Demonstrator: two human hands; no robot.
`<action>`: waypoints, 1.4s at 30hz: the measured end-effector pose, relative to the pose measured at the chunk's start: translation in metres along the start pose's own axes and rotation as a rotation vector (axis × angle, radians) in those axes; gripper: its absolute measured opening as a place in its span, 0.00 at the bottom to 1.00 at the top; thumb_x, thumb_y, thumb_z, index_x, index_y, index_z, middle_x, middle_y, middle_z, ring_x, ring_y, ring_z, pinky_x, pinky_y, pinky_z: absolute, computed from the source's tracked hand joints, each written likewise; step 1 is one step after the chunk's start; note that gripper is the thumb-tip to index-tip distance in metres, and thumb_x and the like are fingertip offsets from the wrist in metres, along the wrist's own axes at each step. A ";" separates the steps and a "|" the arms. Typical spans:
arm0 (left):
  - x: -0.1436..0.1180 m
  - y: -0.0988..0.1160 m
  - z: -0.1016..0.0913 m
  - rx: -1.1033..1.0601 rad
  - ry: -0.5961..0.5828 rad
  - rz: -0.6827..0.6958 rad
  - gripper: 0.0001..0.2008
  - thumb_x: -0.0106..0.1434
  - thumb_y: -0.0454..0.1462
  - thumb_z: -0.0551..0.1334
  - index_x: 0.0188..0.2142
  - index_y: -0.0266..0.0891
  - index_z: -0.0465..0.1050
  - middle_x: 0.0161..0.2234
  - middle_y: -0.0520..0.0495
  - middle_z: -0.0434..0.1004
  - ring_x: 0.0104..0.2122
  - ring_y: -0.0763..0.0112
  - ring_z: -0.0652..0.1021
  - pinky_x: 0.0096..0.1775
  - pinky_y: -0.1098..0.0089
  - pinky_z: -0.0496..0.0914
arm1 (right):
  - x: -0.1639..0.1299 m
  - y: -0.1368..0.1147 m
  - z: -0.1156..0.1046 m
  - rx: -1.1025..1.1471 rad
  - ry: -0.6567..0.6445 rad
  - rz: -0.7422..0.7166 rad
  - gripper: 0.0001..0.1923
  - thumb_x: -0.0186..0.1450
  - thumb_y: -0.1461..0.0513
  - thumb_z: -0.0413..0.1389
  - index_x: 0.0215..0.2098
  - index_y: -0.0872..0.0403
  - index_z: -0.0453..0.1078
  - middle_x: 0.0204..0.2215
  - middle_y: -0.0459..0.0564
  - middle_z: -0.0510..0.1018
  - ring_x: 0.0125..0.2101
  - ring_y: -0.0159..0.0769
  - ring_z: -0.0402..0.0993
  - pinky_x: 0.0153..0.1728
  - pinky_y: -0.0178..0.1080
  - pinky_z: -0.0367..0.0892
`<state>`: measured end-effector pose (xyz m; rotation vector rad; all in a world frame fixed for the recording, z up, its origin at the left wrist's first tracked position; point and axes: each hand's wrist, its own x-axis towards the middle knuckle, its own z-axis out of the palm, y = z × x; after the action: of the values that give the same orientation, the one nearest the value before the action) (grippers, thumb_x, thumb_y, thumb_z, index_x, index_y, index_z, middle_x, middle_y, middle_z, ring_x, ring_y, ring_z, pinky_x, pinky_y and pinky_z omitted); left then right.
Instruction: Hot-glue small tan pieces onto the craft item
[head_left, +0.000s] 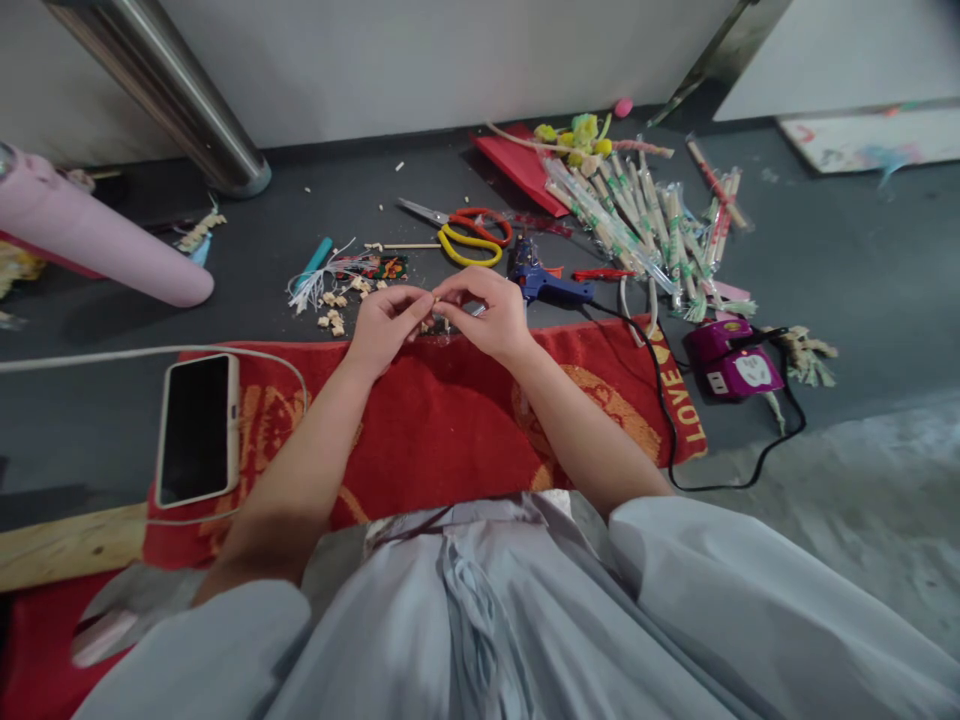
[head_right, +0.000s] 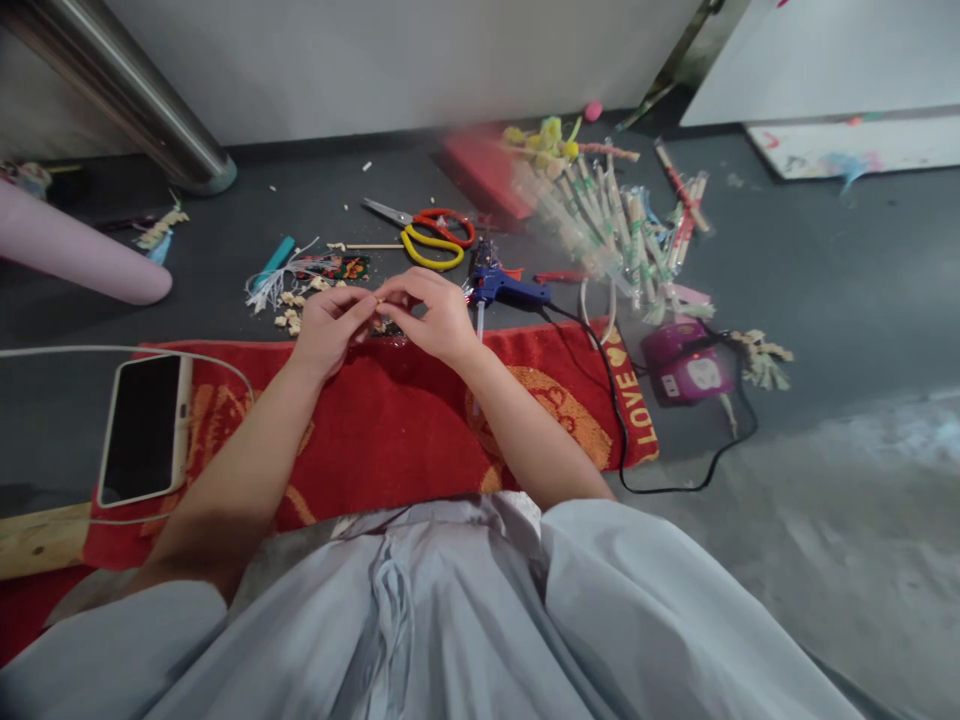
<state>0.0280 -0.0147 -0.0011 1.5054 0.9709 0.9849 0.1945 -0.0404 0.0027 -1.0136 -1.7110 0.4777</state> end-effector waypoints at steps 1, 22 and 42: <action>0.000 0.000 0.000 0.006 0.001 0.002 0.19 0.54 0.55 0.65 0.29 0.42 0.76 0.19 0.52 0.72 0.14 0.80 0.64 0.17 0.74 0.57 | 0.000 0.000 0.000 -0.006 0.000 -0.010 0.14 0.65 0.51 0.56 0.35 0.52 0.74 0.28 0.47 0.76 0.30 0.31 0.70 0.33 0.37 0.69; 0.000 0.001 0.002 0.011 0.017 -0.060 0.15 0.56 0.48 0.65 0.28 0.39 0.71 0.18 0.55 0.70 0.12 0.84 0.61 0.16 0.77 0.57 | -0.002 0.002 -0.002 -0.203 0.013 -0.227 0.08 0.67 0.62 0.51 0.32 0.54 0.70 0.26 0.46 0.74 0.28 0.30 0.69 0.34 0.36 0.67; -0.001 0.004 0.003 0.074 -0.062 -0.028 0.14 0.57 0.47 0.64 0.28 0.38 0.71 0.19 0.54 0.70 0.13 0.82 0.63 0.17 0.76 0.58 | -0.004 0.007 0.001 -0.391 -0.010 -0.290 0.05 0.61 0.68 0.50 0.28 0.53 0.62 0.27 0.47 0.69 0.31 0.34 0.64 0.37 0.39 0.64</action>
<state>0.0311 -0.0176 0.0023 1.5705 0.9909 0.8858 0.1969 -0.0398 -0.0047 -1.0098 -1.9663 -0.0432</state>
